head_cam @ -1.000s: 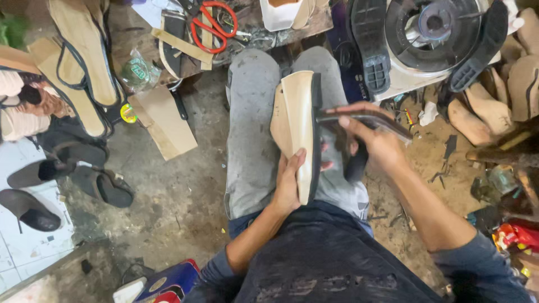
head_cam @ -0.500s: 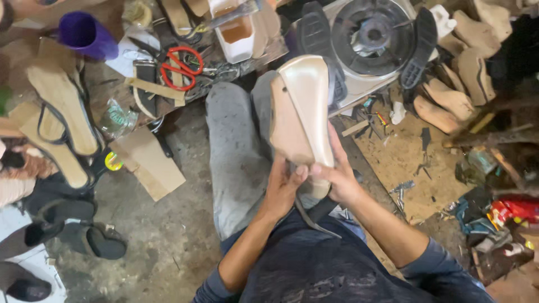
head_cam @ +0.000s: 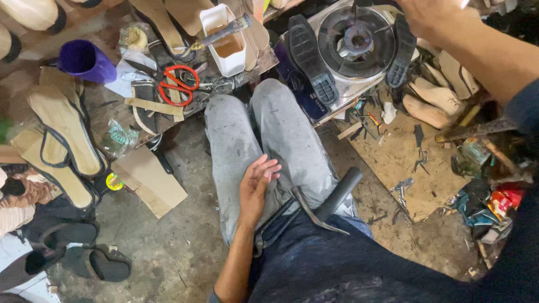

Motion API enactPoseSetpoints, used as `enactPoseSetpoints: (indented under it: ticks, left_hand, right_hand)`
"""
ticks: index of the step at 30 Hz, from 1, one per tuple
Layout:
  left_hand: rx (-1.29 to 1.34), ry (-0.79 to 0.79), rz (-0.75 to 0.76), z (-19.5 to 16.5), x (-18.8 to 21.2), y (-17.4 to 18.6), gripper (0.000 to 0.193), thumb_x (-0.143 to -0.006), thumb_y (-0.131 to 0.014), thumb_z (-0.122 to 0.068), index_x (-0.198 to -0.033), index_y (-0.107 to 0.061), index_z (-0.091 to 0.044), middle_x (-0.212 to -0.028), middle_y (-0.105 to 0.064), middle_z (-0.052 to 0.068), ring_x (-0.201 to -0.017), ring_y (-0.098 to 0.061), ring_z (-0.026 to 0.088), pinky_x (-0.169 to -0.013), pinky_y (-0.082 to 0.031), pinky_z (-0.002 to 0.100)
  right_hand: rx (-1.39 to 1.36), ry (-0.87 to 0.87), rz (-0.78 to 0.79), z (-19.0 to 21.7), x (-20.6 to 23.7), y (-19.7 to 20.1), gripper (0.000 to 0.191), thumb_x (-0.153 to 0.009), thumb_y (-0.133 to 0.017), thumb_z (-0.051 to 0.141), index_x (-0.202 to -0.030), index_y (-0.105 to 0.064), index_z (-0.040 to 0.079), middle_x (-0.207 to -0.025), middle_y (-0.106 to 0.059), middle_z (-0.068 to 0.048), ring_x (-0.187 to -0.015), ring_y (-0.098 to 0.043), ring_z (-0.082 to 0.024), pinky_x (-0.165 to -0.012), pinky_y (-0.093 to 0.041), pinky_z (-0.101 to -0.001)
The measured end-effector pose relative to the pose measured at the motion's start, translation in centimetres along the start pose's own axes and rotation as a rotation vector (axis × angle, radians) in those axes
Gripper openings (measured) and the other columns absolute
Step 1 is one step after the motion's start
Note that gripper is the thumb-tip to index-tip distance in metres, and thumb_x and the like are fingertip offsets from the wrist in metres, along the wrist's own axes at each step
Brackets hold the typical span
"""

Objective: The person attaches a black rubber sole to a beige slipper upper by hand, pressing the edges to bond them. They then use a curved metal tool to press and smooth the seam along the perimeter. The finished slipper is placed on a shelf, and the process repeats with another slipper.

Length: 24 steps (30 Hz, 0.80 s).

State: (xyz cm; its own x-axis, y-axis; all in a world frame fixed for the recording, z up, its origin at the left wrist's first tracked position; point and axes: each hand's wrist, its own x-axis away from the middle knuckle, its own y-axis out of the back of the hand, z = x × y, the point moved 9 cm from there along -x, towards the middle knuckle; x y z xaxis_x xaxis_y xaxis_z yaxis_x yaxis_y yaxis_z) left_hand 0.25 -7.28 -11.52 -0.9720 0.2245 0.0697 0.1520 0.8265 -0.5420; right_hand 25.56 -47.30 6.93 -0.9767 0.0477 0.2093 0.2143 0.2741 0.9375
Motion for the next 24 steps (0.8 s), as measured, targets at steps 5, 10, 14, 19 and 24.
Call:
enactPoseSetpoints:
  ticks: [5,10,14,19,24]
  left_hand:
    - [0.007,-0.032,0.004,-0.9,0.6,1.1,0.048,-0.106,-0.051,-0.01,-0.151,-0.039,0.002,-0.136,-0.061,0.019,-0.12,-0.065,0.028,-0.101,-0.054,0.04]
    - [-0.088,-0.011,-0.012,-0.8,0.4,1.3,0.045,-0.107,-0.05,-0.009,-0.15,-0.041,0.003,-0.135,-0.061,0.019,-0.122,-0.064,0.027,-0.102,-0.054,0.04]
    - [-0.041,-0.022,0.022,-1.1,0.2,0.9,0.046,-0.106,-0.051,-0.008,-0.15,-0.041,0.003,-0.135,-0.062,0.02,-0.121,-0.064,0.027,-0.101,-0.053,0.04]
    - [0.002,0.072,-0.091,-2.4,-1.8,0.4,0.046,-0.104,-0.053,-0.01,-0.148,-0.047,0.003,-0.136,-0.063,0.019,-0.119,-0.063,0.027,-0.098,-0.055,0.042]
    - [0.098,0.073,-0.039,-5.4,-8.7,-2.8,0.054,-0.101,-0.056,-0.023,-0.15,-0.044,-0.004,-0.137,-0.06,0.007,-0.123,-0.06,0.019,-0.098,-0.053,0.041]
  right_hand:
    - [-0.168,-0.145,0.322,-0.5,-1.3,-1.5,0.047,-0.087,-0.076,0.031,-0.128,-0.065,0.011,-0.101,-0.069,-0.019,-0.082,-0.067,-0.035,-0.069,-0.054,-0.0469]
    - [-0.722,-0.43,0.54,-3.8,0.1,-3.0,0.042,-0.091,-0.069,0.035,-0.128,-0.063,0.017,-0.096,-0.066,-0.016,-0.074,-0.066,-0.032,-0.062,-0.054,-0.0452]
    - [-1.35,-0.383,0.568,-0.6,0.9,-5.6,0.04,-0.093,-0.062,0.039,-0.129,-0.061,0.022,-0.095,-0.064,-0.011,-0.069,-0.066,-0.028,-0.055,-0.055,-0.0451]
    - [-1.779,-0.173,0.269,4.6,7.0,-5.6,0.069,-0.091,-0.067,0.023,-0.154,-0.038,0.021,-0.116,-0.062,-0.014,-0.079,-0.068,-0.03,-0.058,-0.057,-0.0417]
    - [-1.83,0.206,0.092,15.6,16.3,-3.4,0.1,-0.079,-0.074,0.019,-0.169,-0.031,0.009,-0.157,-0.046,-0.019,-0.13,-0.057,-0.03,-0.102,-0.049,-0.0426]
